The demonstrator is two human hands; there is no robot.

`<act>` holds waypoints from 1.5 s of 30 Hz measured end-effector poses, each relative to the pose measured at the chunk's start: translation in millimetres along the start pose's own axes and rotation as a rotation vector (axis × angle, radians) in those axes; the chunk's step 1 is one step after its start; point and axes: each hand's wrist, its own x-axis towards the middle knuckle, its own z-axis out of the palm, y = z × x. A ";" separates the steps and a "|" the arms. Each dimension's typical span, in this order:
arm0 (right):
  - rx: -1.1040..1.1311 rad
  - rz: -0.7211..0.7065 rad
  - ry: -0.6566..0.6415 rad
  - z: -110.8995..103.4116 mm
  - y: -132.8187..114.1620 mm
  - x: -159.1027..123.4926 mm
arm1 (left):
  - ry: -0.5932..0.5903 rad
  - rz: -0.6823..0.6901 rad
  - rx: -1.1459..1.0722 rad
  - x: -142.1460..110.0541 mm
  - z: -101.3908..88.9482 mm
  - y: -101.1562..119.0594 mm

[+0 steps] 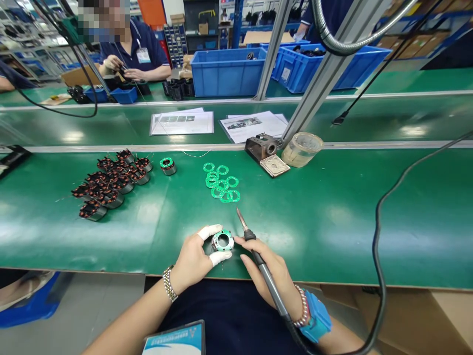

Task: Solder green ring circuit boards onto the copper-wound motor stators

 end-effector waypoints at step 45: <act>-0.201 -0.393 -0.047 18.3 3.8 46.8 | -0.191 -0.186 -0.618 14.5 -19.3 2.8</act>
